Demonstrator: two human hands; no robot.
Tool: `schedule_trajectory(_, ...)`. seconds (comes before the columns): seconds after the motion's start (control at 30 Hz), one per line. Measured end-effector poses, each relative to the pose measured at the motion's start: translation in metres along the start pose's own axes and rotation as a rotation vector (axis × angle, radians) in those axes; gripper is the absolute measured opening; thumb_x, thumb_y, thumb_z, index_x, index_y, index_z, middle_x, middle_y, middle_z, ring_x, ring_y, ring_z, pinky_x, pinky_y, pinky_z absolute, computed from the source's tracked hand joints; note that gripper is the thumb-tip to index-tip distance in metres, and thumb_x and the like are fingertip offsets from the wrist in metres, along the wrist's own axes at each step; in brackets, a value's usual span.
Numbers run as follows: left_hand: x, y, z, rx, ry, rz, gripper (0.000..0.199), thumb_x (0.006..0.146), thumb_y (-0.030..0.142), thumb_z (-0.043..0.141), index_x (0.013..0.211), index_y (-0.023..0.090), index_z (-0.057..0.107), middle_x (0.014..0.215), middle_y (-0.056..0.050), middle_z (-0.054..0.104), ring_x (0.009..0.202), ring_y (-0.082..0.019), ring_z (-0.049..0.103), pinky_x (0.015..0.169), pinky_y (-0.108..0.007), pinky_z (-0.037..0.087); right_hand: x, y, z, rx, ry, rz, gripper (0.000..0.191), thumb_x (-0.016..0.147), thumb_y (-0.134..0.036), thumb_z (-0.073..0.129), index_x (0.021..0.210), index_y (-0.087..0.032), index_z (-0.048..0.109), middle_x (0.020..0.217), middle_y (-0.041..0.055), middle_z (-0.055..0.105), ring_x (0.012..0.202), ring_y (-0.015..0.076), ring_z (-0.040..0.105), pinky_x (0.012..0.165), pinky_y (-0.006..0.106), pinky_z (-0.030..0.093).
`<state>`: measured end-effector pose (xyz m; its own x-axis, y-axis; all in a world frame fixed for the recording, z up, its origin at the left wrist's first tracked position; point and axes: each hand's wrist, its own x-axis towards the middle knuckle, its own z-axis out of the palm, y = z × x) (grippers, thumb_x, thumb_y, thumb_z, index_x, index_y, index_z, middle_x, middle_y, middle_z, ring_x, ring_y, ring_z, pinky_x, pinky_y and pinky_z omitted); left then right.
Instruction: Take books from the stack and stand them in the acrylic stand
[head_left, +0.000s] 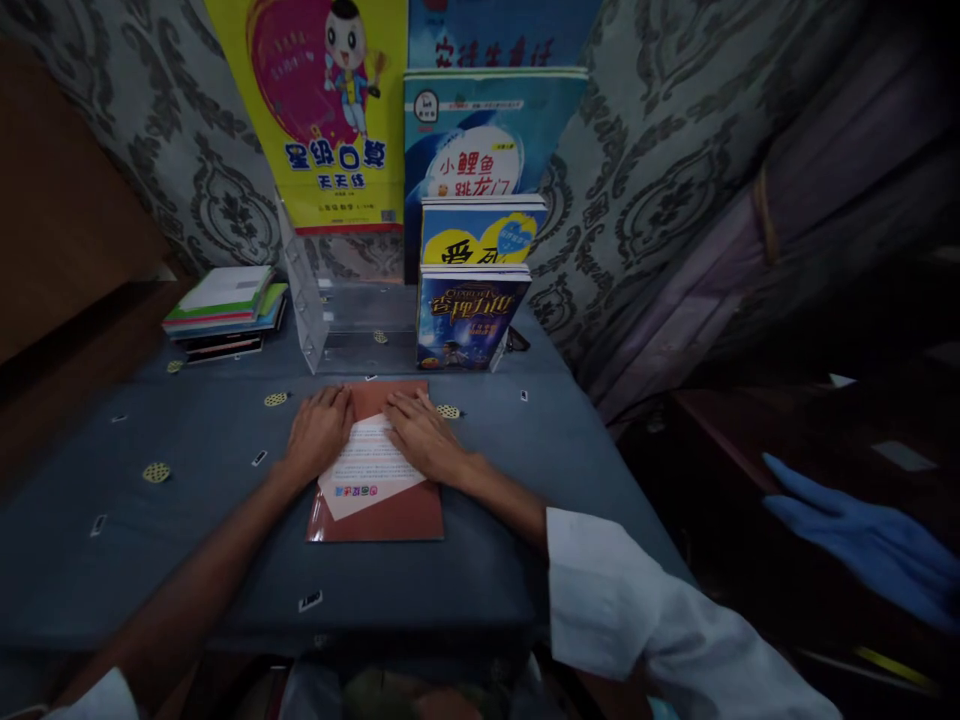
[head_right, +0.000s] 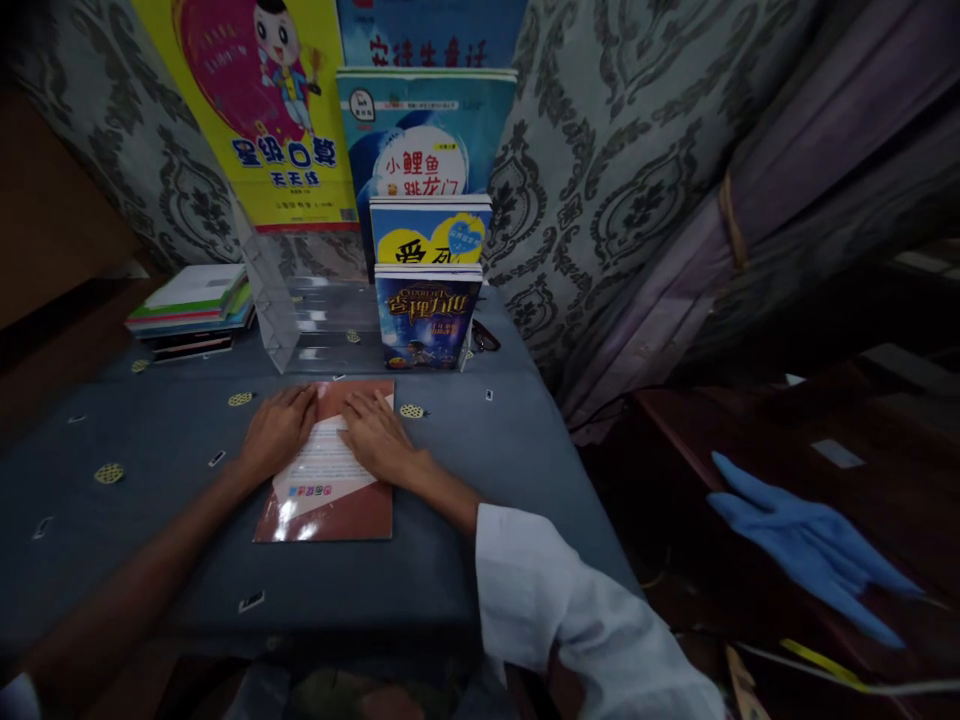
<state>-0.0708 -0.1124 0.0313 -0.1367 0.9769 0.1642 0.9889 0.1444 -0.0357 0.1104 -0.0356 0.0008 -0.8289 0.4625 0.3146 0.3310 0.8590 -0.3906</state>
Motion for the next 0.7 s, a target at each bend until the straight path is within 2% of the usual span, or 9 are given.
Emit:
schedule_trajectory(0.1,0.000,-0.001,0.003,0.003,0.007,0.010,0.043,0.100,0.022,0.033,0.132,0.010,0.060,0.135,-0.017,0.063,0.122,-0.031,0.059,0.100,-0.044,0.047,0.008,0.000,0.013,-0.002,-0.009,0.005,0.043,0.100,-0.030,0.050,0.141,-0.017,0.053,0.150,0.0126,0.053,0.146,0.0239,0.040,0.125,0.051,0.027)
schedule_trajectory(0.2,0.001,-0.003,0.007,0.008,0.024,0.017,0.043,0.100,0.022,0.035,0.132,0.008,0.060,0.136,-0.018,0.062,0.122,-0.032,0.059,0.100,-0.045,0.047,0.004,0.015,0.019,-0.004,0.022,0.078,0.048,0.099,-0.032,0.053,0.144,-0.015,0.050,0.153,0.0149,0.049,0.148,0.0254,0.037,0.125,0.052,0.023)
schedule_trajectory(0.33,0.002,-0.007,0.014,-0.024,0.090,0.040,0.042,0.100,0.023,0.036,0.130,0.009,0.062,0.133,-0.018,0.064,0.120,-0.033,0.060,0.097,-0.047,0.049,-0.011,0.037,0.004,-0.045,0.004,0.225,0.053,0.101,-0.036,0.047,0.148,-0.011,0.046,0.158,0.0171,0.040,0.150,0.0263,0.031,0.125,0.054,0.018)
schedule_trajectory(0.47,0.002,-0.010,0.020,-0.044,0.133,0.057,0.041,0.100,0.024,0.036,0.129,0.011,0.062,0.133,-0.017,0.064,0.120,-0.033,0.060,0.096,-0.048,0.050,-0.018,0.040,-0.014,-0.027,-0.012,0.266,0.055,0.101,-0.039,0.043,0.149,-0.013,0.045,0.157,0.0158,0.041,0.149,0.0250,0.034,0.124,0.052,0.020)
schedule_trajectory(0.7,0.001,-0.012,0.027,-0.064,0.143,0.096,0.044,0.102,0.026,0.033,0.133,0.009,0.060,0.138,-0.018,0.061,0.131,-0.033,0.054,0.104,-0.049,0.044,-0.015,0.040,-0.015,0.013,-0.003,0.279,0.054,0.097,-0.036,0.049,0.144,-0.010,0.051,0.154,0.0182,0.046,0.146,0.0269,0.039,0.122,0.052,0.022)
